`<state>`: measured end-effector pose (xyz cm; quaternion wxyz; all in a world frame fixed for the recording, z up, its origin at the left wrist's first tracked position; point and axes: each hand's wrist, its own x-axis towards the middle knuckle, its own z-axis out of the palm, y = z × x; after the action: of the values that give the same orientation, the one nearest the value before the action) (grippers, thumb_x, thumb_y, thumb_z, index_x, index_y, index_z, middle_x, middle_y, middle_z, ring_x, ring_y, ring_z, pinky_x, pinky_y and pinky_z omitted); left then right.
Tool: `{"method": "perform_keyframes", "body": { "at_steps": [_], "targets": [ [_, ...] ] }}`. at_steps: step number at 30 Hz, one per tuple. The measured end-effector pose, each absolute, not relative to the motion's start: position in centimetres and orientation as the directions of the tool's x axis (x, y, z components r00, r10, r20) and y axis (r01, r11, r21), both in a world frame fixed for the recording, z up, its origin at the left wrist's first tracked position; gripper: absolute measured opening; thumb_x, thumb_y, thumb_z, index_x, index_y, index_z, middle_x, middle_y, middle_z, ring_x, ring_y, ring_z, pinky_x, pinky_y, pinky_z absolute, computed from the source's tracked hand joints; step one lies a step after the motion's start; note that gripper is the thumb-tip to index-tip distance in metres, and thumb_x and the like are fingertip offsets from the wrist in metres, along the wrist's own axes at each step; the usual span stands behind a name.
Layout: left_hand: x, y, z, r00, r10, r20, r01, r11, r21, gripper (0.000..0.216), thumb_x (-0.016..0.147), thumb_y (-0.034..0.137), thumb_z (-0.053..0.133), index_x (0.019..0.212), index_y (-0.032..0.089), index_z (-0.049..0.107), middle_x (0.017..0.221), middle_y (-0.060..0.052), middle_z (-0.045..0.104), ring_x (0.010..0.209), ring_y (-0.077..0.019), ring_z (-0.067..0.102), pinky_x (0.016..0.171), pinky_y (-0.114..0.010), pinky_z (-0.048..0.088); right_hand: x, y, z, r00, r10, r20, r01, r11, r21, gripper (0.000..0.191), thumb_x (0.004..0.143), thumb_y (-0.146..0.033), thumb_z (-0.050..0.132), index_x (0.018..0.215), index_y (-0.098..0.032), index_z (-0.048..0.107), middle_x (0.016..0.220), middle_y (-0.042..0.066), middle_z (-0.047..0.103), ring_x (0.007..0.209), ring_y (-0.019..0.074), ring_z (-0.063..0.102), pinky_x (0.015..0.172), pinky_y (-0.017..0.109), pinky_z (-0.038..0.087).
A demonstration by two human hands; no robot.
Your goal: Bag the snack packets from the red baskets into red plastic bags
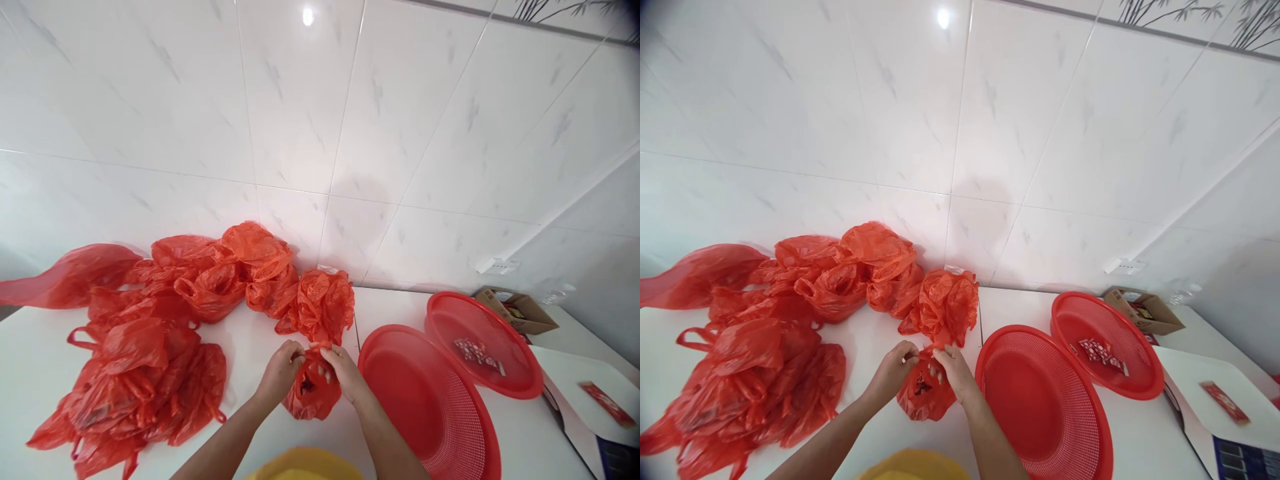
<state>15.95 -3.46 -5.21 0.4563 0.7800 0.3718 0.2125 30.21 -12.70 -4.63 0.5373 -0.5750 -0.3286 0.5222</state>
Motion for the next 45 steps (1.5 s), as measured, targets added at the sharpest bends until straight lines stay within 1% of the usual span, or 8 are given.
{"method": "perform_keyframes", "body": {
  "at_steps": [6,8,11,16,28,34,39,45],
  "targets": [
    [16.1,-3.3,-6.2,0.614,0.788,-0.054,0.357,-0.216,0.909,0.007,0.076,0.021,0.042,0.073,0.022,0.048,0.092,-0.003,0.061,0.090,-0.0180,0.057,0.078,-0.030,0.043,30.5,-13.7,-4.1,0.178,0.963,-0.204,-0.066,-0.196,-0.979,0.041,0.090,-0.048,0.040,0.083,-0.022,0.072,0.083,0.004,0.064,0.077,0.0166,0.055,0.074,0.030,0.041],
    [16.2,-3.4,-6.1,0.624,0.778,-0.076,0.351,-0.191,0.917,0.007,0.077,0.022,0.042,0.071,0.022,0.046,0.080,0.000,0.059,0.080,-0.0170,0.057,0.072,-0.029,0.044,30.5,-13.4,-4.5,0.188,0.966,-0.176,0.024,-0.184,-0.983,0.024,0.083,-0.035,0.053,0.094,-0.022,0.069,0.087,0.003,0.063,0.077,0.0162,0.055,0.074,0.030,0.042],
    [16.3,-3.6,-5.7,0.614,0.784,-0.092,0.354,-0.170,0.920,0.007,0.076,0.022,0.042,0.069,0.022,0.042,0.066,0.004,0.049,0.066,-0.0152,0.050,0.064,-0.028,0.040,30.4,-12.8,-5.3,0.335,0.936,-0.111,0.152,-0.170,-0.974,0.035,0.070,-0.017,0.058,0.104,-0.025,0.062,0.080,-0.002,0.060,0.075,0.0154,0.054,0.071,0.029,0.042],
    [16.2,-4.1,-4.2,0.616,0.783,-0.087,0.340,-0.165,0.926,0.009,0.078,0.024,0.042,0.069,0.022,0.041,0.067,0.004,0.047,0.066,-0.0147,0.047,0.064,-0.027,0.039,30.0,-12.2,-5.3,0.497,0.864,-0.078,0.294,-0.252,-0.922,0.024,0.074,-0.018,0.050,0.091,-0.027,0.064,0.076,-0.001,0.063,0.070,0.0172,0.056,0.064,0.029,0.039],
    [15.8,-4.4,-2.1,0.614,0.789,-0.040,0.307,-0.193,0.932,0.009,0.082,0.026,0.040,0.073,0.024,0.040,0.066,0.004,0.052,0.063,-0.0151,0.052,0.063,-0.027,0.042,29.8,-11.9,-3.1,0.421,0.893,-0.159,-0.137,-0.110,-0.984,0.025,0.082,-0.041,0.054,0.088,-0.022,0.069,0.089,0.003,0.068,0.085,0.0192,0.059,0.080,0.032,0.044],
    [14.0,-3.1,-6.0,0.623,0.781,0.052,0.408,-0.380,0.830,0.008,0.077,0.017,0.042,0.073,0.023,0.045,0.085,-0.002,0.056,0.082,-0.0181,0.056,0.077,-0.031,0.044,30.9,-11.7,-7.5,0.637,0.762,-0.114,0.041,-0.181,-0.983,0.018,0.072,-0.024,0.055,0.090,-0.022,0.060,0.084,0.001,0.062,0.079,0.0167,0.056,0.074,0.029,0.043],
    [9.9,-1.1,-9.7,0.531,0.847,-0.032,0.567,-0.327,0.756,0.011,0.078,0.016,0.045,0.069,0.022,0.047,0.082,-0.004,0.055,0.082,-0.0217,0.054,0.078,-0.036,0.042,32.1,-13.2,-10.2,0.808,0.588,-0.046,0.209,-0.358,-0.910,0.012,0.073,-0.026,0.047,0.081,-0.024,0.056,0.080,0.001,0.061,0.072,0.0177,0.054,0.062,0.027,0.036],
    [8.6,-1.0,-11.4,0.440,0.892,-0.107,0.653,-0.235,0.720,0.014,0.082,0.016,0.041,0.070,0.022,0.045,0.079,-0.002,0.054,0.073,-0.0179,0.052,0.071,-0.032,0.041,32.1,-14.0,-11.0,0.781,0.624,-0.004,0.266,-0.339,-0.903,0.009,0.072,-0.029,0.049,0.075,-0.026,0.057,0.080,0.003,0.062,0.074,0.0217,0.054,0.064,0.030,0.036]
  ]
}}
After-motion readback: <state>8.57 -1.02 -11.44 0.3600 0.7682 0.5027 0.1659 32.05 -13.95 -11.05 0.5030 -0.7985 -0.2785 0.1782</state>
